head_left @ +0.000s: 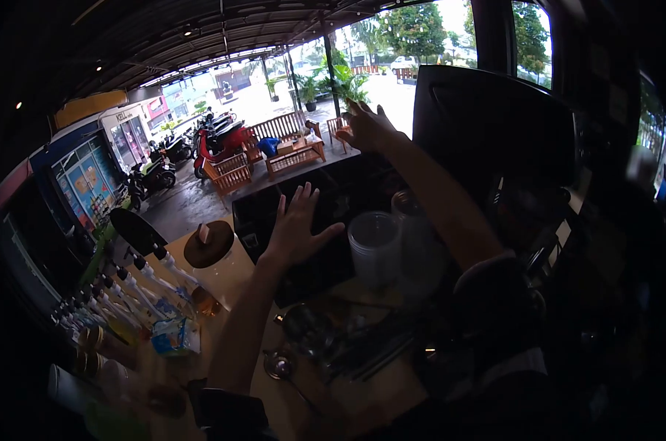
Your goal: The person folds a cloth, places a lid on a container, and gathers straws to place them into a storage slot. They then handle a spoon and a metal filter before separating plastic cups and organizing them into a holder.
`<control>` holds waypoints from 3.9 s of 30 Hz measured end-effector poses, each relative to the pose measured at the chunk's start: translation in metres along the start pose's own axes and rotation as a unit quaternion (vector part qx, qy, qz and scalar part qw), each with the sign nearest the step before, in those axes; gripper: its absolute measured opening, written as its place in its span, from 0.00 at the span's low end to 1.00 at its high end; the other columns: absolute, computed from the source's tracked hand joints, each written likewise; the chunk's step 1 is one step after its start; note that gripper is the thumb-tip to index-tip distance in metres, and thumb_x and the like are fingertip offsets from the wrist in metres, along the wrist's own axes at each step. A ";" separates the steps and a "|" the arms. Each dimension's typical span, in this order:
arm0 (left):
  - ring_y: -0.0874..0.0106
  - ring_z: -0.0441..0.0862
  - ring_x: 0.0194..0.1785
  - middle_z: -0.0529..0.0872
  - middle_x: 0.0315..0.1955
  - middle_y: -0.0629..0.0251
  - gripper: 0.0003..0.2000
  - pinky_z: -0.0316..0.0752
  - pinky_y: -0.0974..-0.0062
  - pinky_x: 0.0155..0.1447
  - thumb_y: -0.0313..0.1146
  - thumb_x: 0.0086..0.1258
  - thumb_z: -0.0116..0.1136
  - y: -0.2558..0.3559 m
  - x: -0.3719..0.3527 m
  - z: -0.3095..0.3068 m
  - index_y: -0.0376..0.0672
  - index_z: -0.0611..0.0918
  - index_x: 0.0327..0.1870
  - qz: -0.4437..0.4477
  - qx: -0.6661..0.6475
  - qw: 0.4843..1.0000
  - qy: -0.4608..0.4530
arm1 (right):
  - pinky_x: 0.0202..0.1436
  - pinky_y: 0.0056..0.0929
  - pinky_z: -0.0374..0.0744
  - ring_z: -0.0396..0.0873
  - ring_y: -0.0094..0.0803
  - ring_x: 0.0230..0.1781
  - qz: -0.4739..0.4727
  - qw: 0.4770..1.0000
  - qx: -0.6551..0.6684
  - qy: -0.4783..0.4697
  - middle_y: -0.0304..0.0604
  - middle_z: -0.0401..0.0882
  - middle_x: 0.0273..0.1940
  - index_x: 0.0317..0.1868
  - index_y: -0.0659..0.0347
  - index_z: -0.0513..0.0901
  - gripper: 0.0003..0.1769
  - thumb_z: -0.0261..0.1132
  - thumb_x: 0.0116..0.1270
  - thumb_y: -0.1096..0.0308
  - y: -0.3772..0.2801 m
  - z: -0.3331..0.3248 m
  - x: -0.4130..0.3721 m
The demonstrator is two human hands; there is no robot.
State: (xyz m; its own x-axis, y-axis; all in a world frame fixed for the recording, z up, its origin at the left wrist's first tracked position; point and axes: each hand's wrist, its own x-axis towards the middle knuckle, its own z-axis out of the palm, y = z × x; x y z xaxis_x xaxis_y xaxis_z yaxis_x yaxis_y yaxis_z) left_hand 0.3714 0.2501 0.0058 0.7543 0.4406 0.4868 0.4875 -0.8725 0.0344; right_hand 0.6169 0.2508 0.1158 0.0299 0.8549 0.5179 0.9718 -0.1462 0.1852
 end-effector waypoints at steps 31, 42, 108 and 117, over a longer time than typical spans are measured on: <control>0.58 0.71 0.62 0.77 0.53 0.59 0.18 0.66 0.62 0.65 0.28 0.60 0.60 0.062 -0.221 -0.031 0.41 0.74 0.52 0.085 -0.274 0.947 0.145 | 0.43 0.42 0.81 0.82 0.48 0.42 -0.007 0.976 0.067 -0.209 0.53 0.82 0.40 0.37 0.64 0.82 0.09 0.59 0.57 0.75 -0.143 0.101 -0.292; 0.59 0.73 0.60 0.77 0.53 0.59 0.18 0.68 0.64 0.64 0.28 0.60 0.60 0.057 -0.231 -0.034 0.42 0.74 0.52 0.080 -0.272 0.951 0.122 | 0.42 0.42 0.81 0.82 0.51 0.39 0.022 0.969 0.062 -0.238 0.58 0.81 0.36 0.34 0.68 0.81 0.08 0.62 0.52 0.77 -0.109 0.012 -0.309; 0.65 0.73 0.59 0.77 0.53 0.55 0.18 0.64 0.66 0.65 0.43 0.75 0.44 -0.005 -0.311 -0.104 0.37 0.73 0.53 -0.167 -0.622 0.733 0.217 | 0.20 0.19 0.72 0.75 0.21 0.19 -0.157 0.599 0.756 -0.211 0.38 0.74 0.27 0.44 0.64 0.68 0.12 0.60 0.64 0.71 -0.389 -0.047 -0.247; 0.79 0.75 0.43 0.82 0.37 0.64 0.18 0.70 0.80 0.50 0.44 0.77 0.42 -0.022 -0.341 -0.088 0.37 0.77 0.43 -0.153 -0.570 0.749 0.302 | 0.45 0.33 0.75 0.78 0.38 0.42 -0.223 0.720 0.642 -0.136 0.48 0.77 0.38 0.55 0.66 0.63 0.19 0.54 0.67 0.70 -0.424 -0.025 -0.266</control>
State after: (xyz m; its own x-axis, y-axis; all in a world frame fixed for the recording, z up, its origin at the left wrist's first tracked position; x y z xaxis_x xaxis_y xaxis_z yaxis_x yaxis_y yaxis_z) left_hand 0.0640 0.1003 -0.0840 0.1790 0.7805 0.5990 -0.3551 -0.5165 0.7792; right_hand 0.1908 0.0729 -0.0792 -0.4783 0.7653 0.4308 0.3081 0.6055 -0.7338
